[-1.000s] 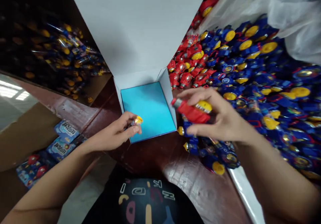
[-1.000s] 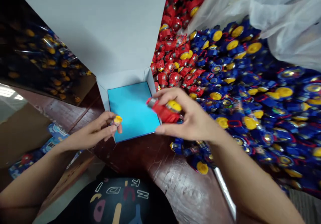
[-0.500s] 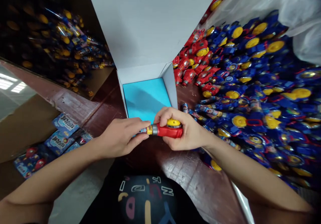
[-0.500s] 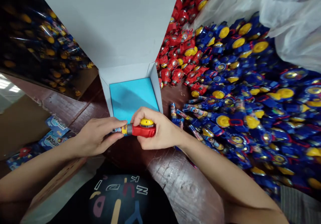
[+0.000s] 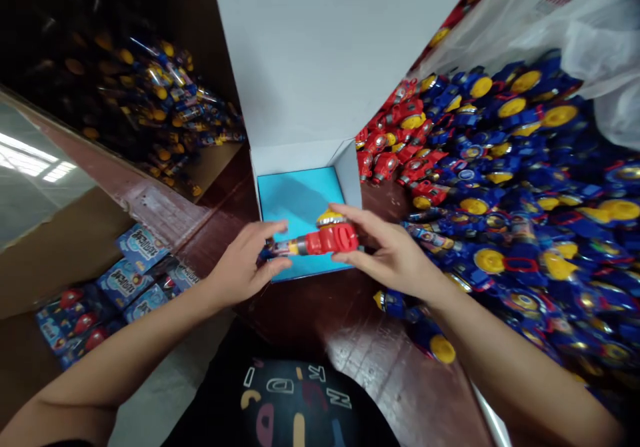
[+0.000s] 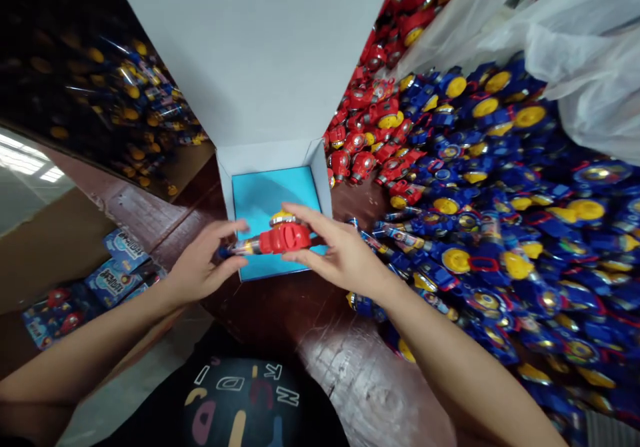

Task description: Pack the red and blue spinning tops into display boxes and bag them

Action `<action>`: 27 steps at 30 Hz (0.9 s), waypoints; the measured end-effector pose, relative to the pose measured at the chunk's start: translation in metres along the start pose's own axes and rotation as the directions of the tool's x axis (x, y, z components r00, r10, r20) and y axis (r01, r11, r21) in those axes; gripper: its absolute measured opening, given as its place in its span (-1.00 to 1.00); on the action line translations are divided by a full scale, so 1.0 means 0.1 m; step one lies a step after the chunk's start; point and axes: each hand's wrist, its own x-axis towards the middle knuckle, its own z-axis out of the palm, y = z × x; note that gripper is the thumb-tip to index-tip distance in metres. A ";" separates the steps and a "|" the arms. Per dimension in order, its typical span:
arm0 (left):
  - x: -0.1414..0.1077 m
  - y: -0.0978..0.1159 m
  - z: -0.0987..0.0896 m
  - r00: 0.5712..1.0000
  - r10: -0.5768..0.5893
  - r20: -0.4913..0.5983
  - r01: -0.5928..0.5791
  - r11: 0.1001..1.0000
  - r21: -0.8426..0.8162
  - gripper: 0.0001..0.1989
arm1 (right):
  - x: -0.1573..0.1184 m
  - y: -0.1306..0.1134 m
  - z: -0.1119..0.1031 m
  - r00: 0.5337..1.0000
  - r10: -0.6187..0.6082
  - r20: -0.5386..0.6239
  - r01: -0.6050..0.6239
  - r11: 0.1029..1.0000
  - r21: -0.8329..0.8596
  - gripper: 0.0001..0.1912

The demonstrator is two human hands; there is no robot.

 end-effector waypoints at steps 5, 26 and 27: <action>-0.23 0.25 0.50 0.957 0.233 0.176 -0.282 0.891 0.356 -0.48 | 0.70 0.04 0.04 0.984 -0.112 -0.141 0.024 0.857 -0.514 -0.29; 0.31 -0.88 -0.44 0.947 -0.322 0.006 0.237 0.710 0.663 -0.57 | 1.04 0.11 -0.49 0.933 0.141 -0.331 -0.320 0.746 -0.584 -0.40; 0.31 -1.05 -0.47 0.933 -0.360 -0.005 0.274 0.701 0.659 -0.56 | 0.94 0.22 -0.61 0.875 0.228 -0.428 -0.461 0.663 -0.590 -0.42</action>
